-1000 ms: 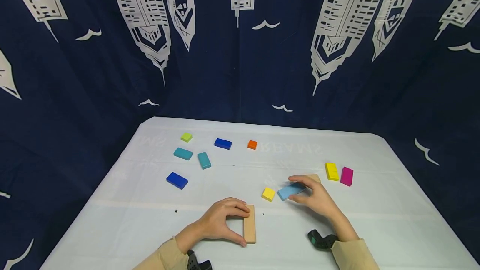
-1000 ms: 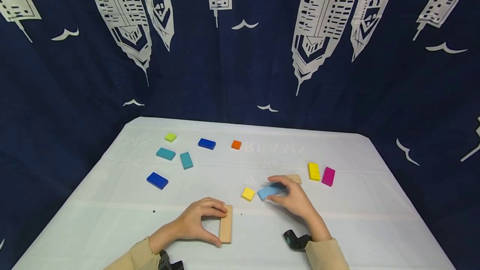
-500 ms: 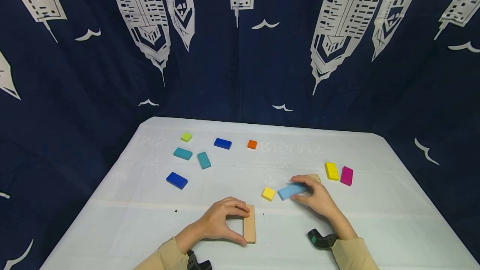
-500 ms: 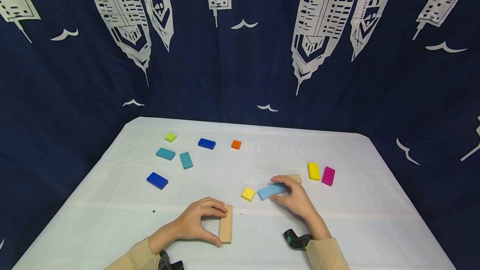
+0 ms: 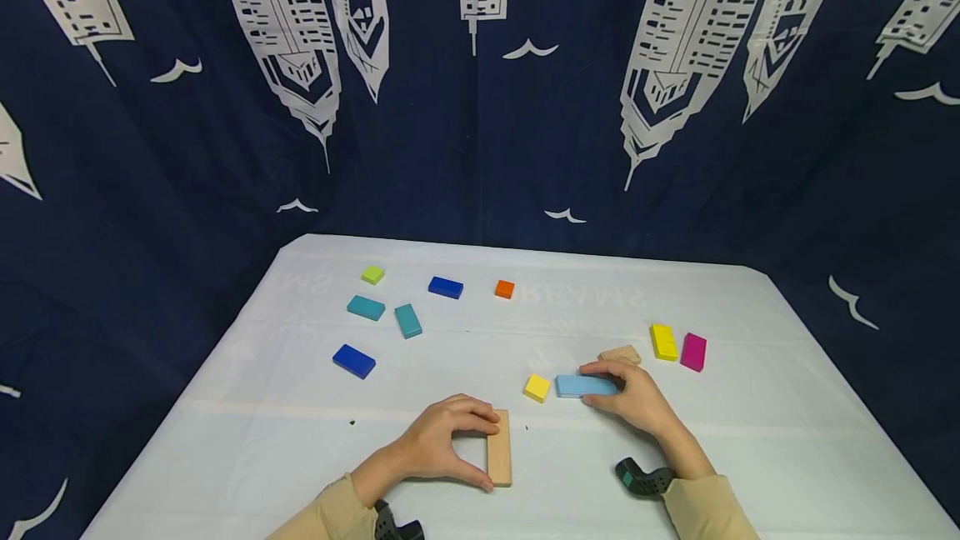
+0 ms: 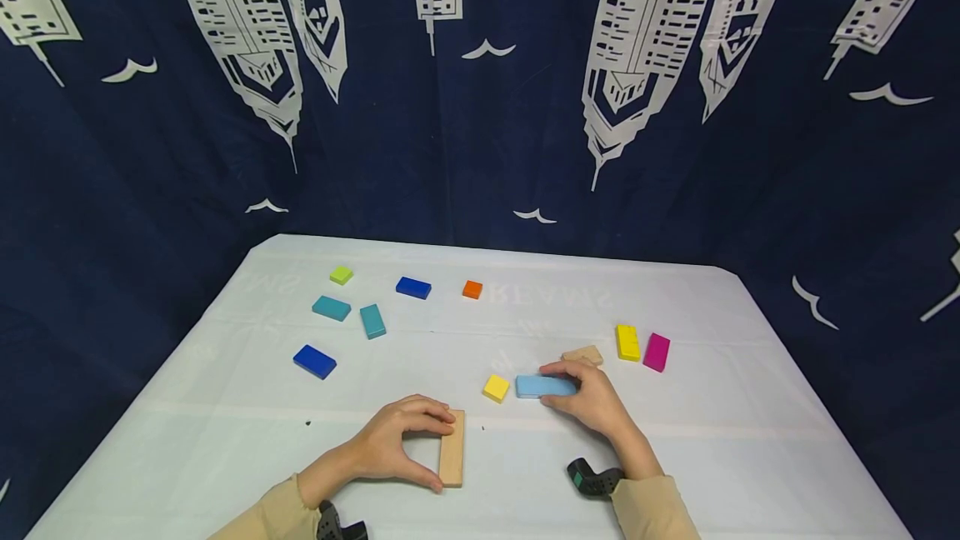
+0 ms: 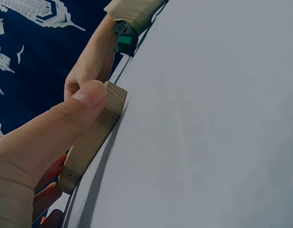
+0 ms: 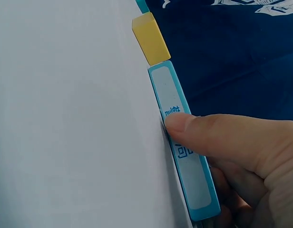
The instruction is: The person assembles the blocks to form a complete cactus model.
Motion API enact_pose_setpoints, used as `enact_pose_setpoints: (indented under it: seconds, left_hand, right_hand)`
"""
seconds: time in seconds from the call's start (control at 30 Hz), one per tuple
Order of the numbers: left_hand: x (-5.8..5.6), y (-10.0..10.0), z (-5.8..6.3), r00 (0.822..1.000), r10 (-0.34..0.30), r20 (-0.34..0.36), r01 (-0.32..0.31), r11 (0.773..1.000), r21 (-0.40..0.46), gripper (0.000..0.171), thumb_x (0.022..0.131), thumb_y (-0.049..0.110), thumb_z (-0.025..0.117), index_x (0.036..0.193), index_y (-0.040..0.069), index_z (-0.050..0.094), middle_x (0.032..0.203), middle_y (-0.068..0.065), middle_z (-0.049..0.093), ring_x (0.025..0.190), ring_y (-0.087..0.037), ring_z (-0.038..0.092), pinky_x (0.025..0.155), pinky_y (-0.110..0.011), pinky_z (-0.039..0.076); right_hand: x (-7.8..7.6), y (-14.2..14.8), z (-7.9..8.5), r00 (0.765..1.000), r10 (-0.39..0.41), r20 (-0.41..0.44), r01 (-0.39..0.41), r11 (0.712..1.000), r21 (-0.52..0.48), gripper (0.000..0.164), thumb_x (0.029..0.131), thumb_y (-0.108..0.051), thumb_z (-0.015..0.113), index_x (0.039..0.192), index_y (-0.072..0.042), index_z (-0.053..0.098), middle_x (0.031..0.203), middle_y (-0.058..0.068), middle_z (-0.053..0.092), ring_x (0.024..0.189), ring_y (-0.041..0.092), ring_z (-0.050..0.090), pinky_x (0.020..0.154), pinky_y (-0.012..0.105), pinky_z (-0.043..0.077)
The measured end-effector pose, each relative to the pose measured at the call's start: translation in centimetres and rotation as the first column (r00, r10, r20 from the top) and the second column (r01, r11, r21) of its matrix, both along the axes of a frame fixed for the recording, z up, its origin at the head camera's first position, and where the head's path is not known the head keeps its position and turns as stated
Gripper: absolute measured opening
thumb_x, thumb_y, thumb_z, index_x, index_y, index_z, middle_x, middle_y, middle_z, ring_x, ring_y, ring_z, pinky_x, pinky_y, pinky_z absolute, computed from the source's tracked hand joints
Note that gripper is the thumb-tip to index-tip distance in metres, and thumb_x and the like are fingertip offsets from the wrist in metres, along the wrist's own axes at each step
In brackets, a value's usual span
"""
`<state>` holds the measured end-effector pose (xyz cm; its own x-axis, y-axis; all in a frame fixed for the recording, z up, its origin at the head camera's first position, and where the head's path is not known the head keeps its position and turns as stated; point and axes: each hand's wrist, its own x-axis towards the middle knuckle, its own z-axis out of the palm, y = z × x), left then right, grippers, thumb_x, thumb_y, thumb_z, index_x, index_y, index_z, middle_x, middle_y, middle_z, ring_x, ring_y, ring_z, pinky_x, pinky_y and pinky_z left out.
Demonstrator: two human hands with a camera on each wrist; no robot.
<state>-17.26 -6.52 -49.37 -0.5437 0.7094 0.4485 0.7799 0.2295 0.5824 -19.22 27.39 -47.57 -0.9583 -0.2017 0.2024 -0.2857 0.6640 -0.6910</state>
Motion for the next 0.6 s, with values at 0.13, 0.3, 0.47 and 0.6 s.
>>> enact_pose_setpoints:
  seconds: [0.13,0.3,0.47,0.6]
  left_hand:
    - [0.11,-0.06,0.1,1.0,0.005,0.005,-0.005,1.0,-0.026,0.06,0.065,0.048,0.082,0.114,0.015,0.068,0.125,0.005,0.057,0.117,-0.009,0.05,0.099,-0.028,0.041]
    - [0.2,-0.04,0.29,0.997,0.029,0.065,-0.026,0.998,-0.049,0.064,0.065,0.05,0.081,0.117,0.016,0.067,0.128,0.007,0.053,0.12,-0.008,0.046,0.101,-0.029,0.038]
    - [0.22,-0.14,0.1,0.998,0.029,0.05,-0.026,0.999,-0.046,0.064,0.064,0.05,0.082,0.117,0.016,0.066,0.129,0.005,0.053,0.12,-0.01,0.047,0.1,-0.03,0.04]
    - [0.22,-0.16,0.08,0.999,0.027,0.035,-0.026,0.999,-0.046,0.064,0.065,0.049,0.082,0.117,0.016,0.066,0.13,0.0,0.053,0.119,-0.01,0.048,0.1,-0.031,0.041]
  right_hand:
    - [0.12,-0.12,0.12,1.0,-0.009,0.01,0.009,1.0,0.001,0.035,0.071,-0.016,0.083,0.103,-0.015,0.072,0.106,0.001,0.066,0.099,0.02,0.054,0.085,0.033,0.048]
    - [0.07,-0.19,0.21,0.999,-0.019,0.035,0.02,1.0,-0.011,0.034,0.072,-0.017,0.082,0.104,-0.014,0.071,0.107,0.003,0.066,0.098,0.02,0.056,0.085,0.034,0.048]
    - [0.15,-0.39,0.41,0.998,-0.028,0.053,0.029,0.999,-0.022,0.035,0.073,-0.016,0.081,0.106,-0.012,0.07,0.107,0.004,0.066,0.094,0.019,0.057,0.083,0.031,0.048]
    - [0.28,-0.75,0.79,0.998,-0.024,0.059,0.027,0.998,-0.054,0.035,0.075,-0.016,0.08,0.107,-0.009,0.069,0.106,0.004,0.065,0.092,0.018,0.059,0.084,0.032,0.05]
